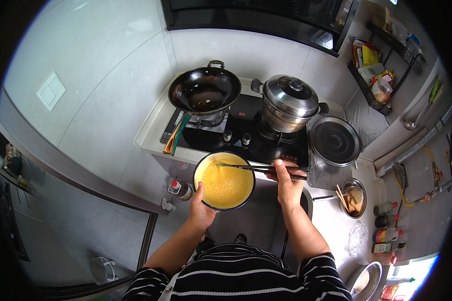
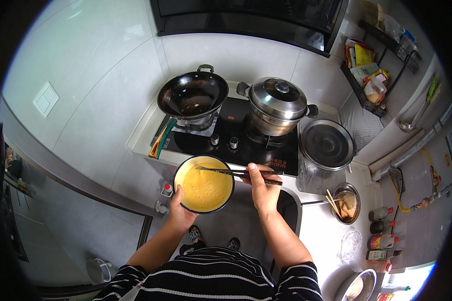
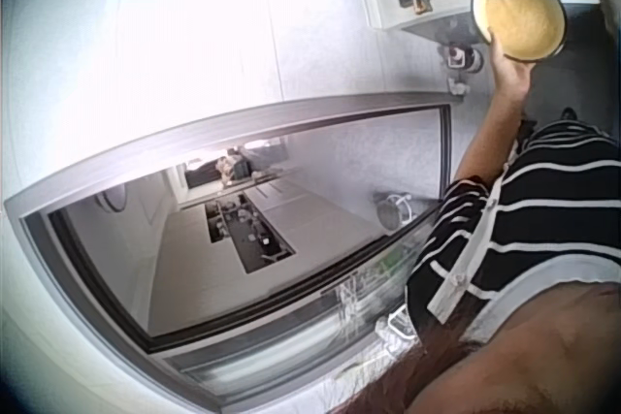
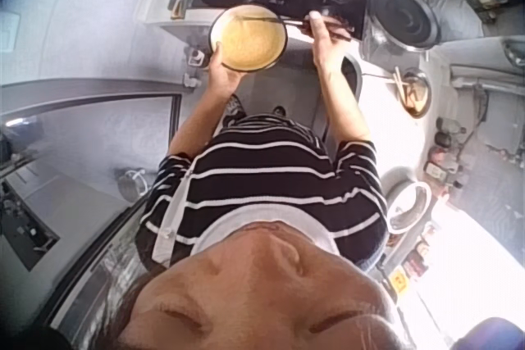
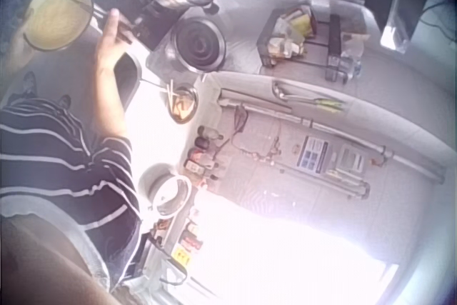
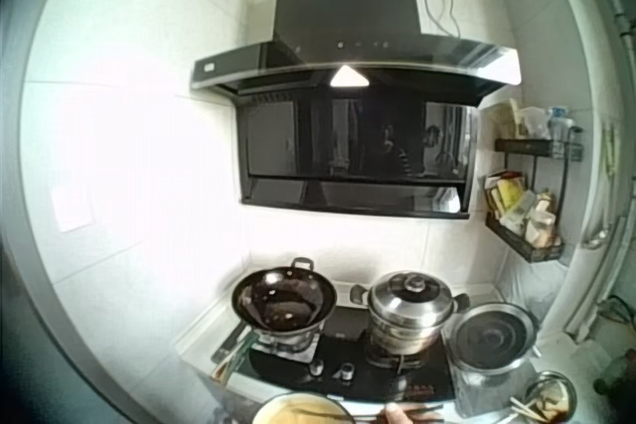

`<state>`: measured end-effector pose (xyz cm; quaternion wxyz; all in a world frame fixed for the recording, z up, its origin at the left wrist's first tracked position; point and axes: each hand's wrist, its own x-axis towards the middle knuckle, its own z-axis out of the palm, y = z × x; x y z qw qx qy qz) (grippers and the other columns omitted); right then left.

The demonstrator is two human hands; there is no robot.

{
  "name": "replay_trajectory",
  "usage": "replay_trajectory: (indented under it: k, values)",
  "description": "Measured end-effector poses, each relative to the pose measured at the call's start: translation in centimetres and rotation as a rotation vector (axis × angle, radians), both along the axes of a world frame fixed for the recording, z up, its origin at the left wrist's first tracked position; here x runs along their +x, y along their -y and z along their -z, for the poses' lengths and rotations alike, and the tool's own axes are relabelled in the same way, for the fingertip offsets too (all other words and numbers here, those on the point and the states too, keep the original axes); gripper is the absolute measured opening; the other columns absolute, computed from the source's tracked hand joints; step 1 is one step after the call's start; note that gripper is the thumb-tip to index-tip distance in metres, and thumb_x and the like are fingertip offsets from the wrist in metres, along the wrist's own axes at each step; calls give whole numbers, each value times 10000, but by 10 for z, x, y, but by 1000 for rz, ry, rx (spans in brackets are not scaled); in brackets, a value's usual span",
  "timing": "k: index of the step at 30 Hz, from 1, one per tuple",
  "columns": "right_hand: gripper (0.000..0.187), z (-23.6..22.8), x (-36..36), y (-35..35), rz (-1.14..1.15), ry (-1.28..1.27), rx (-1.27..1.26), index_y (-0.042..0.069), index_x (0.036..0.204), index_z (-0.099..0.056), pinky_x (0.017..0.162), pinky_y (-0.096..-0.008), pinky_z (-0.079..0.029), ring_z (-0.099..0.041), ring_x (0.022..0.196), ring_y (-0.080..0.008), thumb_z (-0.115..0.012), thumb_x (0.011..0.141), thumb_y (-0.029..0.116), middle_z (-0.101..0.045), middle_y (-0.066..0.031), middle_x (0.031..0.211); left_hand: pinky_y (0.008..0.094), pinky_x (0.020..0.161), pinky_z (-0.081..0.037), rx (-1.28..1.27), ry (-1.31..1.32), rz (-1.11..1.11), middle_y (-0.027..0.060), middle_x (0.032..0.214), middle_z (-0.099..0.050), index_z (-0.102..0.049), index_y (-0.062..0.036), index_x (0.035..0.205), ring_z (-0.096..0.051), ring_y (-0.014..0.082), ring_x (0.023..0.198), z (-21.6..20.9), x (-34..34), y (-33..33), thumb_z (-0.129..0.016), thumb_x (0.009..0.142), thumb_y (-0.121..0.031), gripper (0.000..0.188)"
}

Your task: The person beats eggs in a bowl with chopsticks while standing at a counter, turns on a stove burner under a wok on a range, and resumes beating the eggs.

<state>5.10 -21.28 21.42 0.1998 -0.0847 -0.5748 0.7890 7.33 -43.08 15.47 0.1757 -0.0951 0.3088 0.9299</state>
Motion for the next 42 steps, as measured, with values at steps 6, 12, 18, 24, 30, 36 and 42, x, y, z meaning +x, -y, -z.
replay_trajectory:
  k: [6,12,18,24,30,36,42]
  values:
    - [92,-6,11,9,-126,-241,566,-4,820,-661,657,-254,-490,-614,718,-156,-689,805,82,-650,-83,807,438,872,-459,2,14,25,101,1269,-506,-381,-96,1313,-528,263,1133,1,0,-4,-394,933,-485,544]
    - [95,-15,36,13,-442,-237,649,-21,823,-655,684,-286,-490,-627,753,-200,-688,799,64,-656,-118,818,423,860,-477,25,-13,59,101,1251,-515,-388,-91,1302,-542,261,1114,7,-1,-7,-408,921,-507,564]
    - [74,-28,34,0,-149,-443,845,-3,812,-662,611,-261,-510,-643,672,-173,-682,807,68,-659,-101,766,431,884,-473,13,-24,32,98,1249,-522,-393,-86,1298,-539,254,1122,4,1,-5,-403,929,-490,547]
    - [158,17,19,-12,-6,69,203,-30,861,-644,597,-268,-549,-609,674,-140,-657,847,127,-639,-81,776,430,878,-481,19,-44,35,101,1264,-516,-387,-72,1305,-538,256,1130,2,2,-8,-404,936,-468,541]
    - [167,31,15,-15,-56,231,-100,-30,888,-616,577,-295,-571,-628,691,-189,-640,852,131,-633,-121,810,429,883,-484,22,-41,29,102,1257,-524,-390,-65,1303,-541,255,1129,6,5,-7,-410,937,-455,535]
    - [174,21,18,-9,-115,290,-119,-36,836,-628,544,-260,-542,-619,619,-160,-653,846,137,-633,-101,742,430,883,-484,13,-42,15,97,1245,-532,-405,-76,1293,-548,251,1118,2,9,-8,-422,932,-457,525]
    - [179,14,26,4,-134,189,-36,-43,856,-647,578,-250,-541,-640,659,-155,-655,850,136,-659,-110,773,422,859,-490,10,-29,4,87,1224,-545,-417,-85,1280,-565,245,1082,8,10,-5,-428,929,-461,515]
